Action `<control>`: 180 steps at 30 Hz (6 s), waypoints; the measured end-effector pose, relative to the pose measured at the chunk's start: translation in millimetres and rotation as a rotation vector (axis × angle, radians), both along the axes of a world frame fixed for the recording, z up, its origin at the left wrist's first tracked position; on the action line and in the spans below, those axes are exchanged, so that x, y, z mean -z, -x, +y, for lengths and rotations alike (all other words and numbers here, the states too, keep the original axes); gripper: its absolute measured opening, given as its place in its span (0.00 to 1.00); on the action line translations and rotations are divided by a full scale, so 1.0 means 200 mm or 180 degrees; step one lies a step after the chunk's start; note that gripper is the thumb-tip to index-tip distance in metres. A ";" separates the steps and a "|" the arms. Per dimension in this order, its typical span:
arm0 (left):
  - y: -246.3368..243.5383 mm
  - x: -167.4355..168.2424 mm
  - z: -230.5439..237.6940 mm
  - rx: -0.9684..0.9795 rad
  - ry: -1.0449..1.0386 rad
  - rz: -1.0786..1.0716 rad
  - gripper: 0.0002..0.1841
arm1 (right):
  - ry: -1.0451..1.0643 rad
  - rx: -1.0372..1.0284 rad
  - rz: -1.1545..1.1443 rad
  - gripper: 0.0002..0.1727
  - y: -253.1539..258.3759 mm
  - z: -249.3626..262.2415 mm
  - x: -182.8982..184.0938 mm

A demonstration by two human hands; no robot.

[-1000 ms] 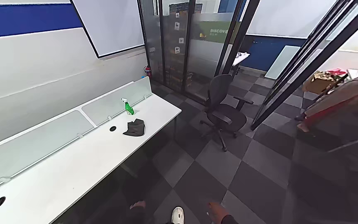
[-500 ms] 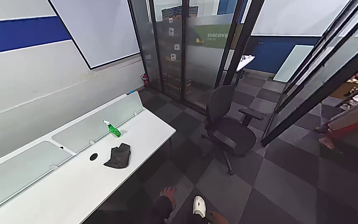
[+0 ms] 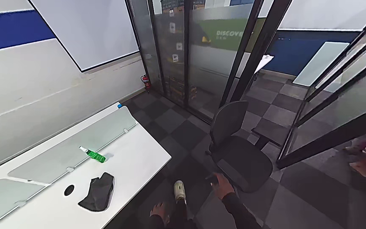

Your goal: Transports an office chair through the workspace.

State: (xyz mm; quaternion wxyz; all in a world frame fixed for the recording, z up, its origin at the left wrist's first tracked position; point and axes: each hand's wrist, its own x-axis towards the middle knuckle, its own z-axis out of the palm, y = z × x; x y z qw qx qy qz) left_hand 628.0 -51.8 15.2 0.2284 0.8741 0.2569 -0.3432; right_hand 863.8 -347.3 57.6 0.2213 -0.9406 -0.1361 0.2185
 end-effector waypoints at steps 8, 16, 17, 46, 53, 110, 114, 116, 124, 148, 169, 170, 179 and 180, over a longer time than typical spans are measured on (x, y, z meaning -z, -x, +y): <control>-0.91 0.18 0.35 0.0242 0.0202 -0.0051 0.35 | -0.0101 0.0656 -0.0486 0.48 -0.83 0.42 -0.06; -1.83 -0.15 0.59 0.0627 0.0412 -0.0403 0.29 | -0.0104 0.1101 -0.0831 0.56 -1.47 0.59 -0.10; -1.91 -0.13 0.62 0.0611 0.0425 -0.0495 0.30 | -0.0092 0.1180 -0.0848 0.58 -1.56 0.59 -0.10; -4.67 -0.43 -0.98 0.5945 -0.0027 -0.1008 0.34 | -0.1076 0.2659 -0.0153 0.71 -2.58 0.46 -0.03; -4.81 -0.37 -1.03 0.6890 0.0121 -0.1165 0.24 | -0.1086 0.3718 0.0399 0.66 -2.65 0.58 -0.05; -5.58 -0.36 1.05 0.9893 -0.0857 -0.2413 0.39 | 0.0718 0.7225 0.1447 0.28 -3.52 3.65 -0.16; -5.73 -0.35 1.21 0.9944 -0.0735 -0.2568 0.39 | 0.0628 0.7233 0.1282 0.28 -3.70 3.86 -0.13; -5.80 -0.34 1.30 0.9849 -0.0610 -0.2677 0.37 | 0.0585 0.7220 0.1143 0.27 -3.78 3.98 -0.12; -6.10 -0.28 1.71 0.9856 0.0078 -0.2761 0.32 | 0.0206 0.7046 0.0726 0.26 -4.02 4.46 -0.11; -6.69 -0.27 2.52 1.0657 -0.1029 -0.2175 0.48 | 0.0410 0.7577 0.0953 0.22 -4.77 5.32 -0.10; -7.16 -0.35 3.06 1.0957 -0.0782 -0.2336 0.47 | 0.0188 0.7541 0.0906 0.22 -5.32 5.92 -0.16; -7.20 -0.35 3.12 1.0971 -0.0752 -0.2317 0.47 | 0.0179 0.7544 0.0864 0.23 -5.36 5.99 -0.15; -7.36 -0.27 3.66 1.0915 0.1228 -0.2704 0.40 | 0.0142 0.7832 0.0898 0.20 -5.43 6.53 -0.07; -7.34 -0.27 3.69 1.0910 0.1240 -0.2660 0.40 | 0.0162 0.7860 0.0906 0.20 -5.42 6.57 -0.08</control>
